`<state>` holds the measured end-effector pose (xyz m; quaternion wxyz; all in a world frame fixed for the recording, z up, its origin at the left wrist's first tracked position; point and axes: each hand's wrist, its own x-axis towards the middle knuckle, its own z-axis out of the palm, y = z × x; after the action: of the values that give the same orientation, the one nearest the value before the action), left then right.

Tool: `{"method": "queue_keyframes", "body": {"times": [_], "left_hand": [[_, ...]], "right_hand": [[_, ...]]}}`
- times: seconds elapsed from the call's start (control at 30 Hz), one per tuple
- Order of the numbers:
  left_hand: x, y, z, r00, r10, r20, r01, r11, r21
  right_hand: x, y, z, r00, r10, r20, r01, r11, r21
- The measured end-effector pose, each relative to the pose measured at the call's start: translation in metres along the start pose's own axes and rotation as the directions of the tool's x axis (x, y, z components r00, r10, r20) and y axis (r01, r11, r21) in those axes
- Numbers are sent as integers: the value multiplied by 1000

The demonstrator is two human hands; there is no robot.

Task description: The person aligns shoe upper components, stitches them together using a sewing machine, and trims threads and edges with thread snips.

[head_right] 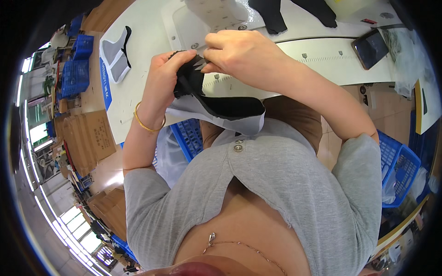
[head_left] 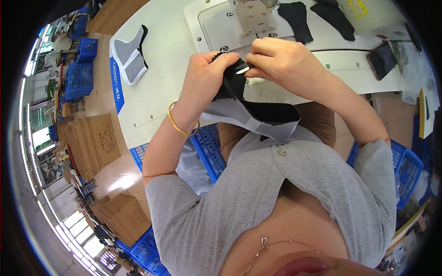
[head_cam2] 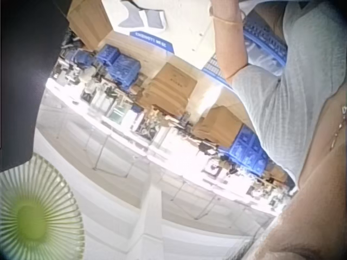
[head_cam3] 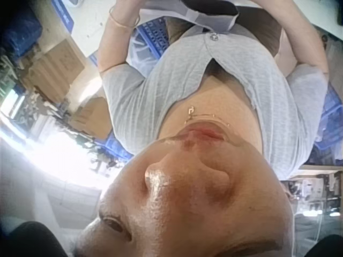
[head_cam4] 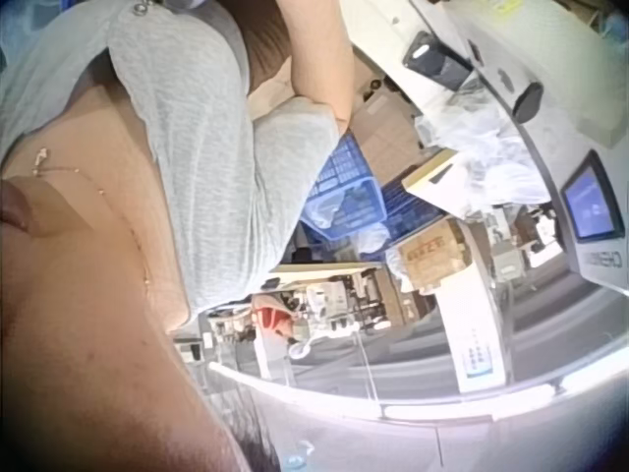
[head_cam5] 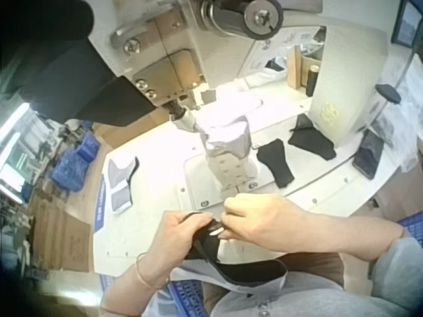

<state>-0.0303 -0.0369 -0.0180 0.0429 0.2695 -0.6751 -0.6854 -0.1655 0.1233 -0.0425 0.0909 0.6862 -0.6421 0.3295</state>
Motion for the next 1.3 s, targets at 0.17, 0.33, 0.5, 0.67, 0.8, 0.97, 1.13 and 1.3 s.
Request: {"method": "queue_keyframes", "body": {"times": [0.17,0.33,0.5,0.67,0.8,0.97,1.13,1.3], "left_hand": [[-1,0,-1,999,36,-11,-35,999,18],[-2,0,1,991,108,-78,-112,993,-46],[1,-4,5,986,138,-89,-138,990,2],[-3,2,5,992,102,-72,-102,995,4],[-4,0,12,985,158,-76,-161,986,-37],[-1,-11,28,468,807,-360,-651,591,477],[-28,-22,16,734,619,-280,-524,778,346],[-18,-15,13,865,383,-326,-415,909,-33]], "right_hand": [[-12,0,-6,997,51,-57,-46,995,86],[-19,-11,-2,998,37,-56,-34,998,53],[-15,-13,3,999,-11,-37,11,1000,12],[-20,-5,6,968,170,-183,-165,985,40],[-7,-14,9,905,426,3,-357,753,552],[-4,-5,27,750,647,140,-508,427,748],[-4,6,24,718,661,216,-538,331,775],[0,0,23,836,439,-329,-308,872,380]]}}
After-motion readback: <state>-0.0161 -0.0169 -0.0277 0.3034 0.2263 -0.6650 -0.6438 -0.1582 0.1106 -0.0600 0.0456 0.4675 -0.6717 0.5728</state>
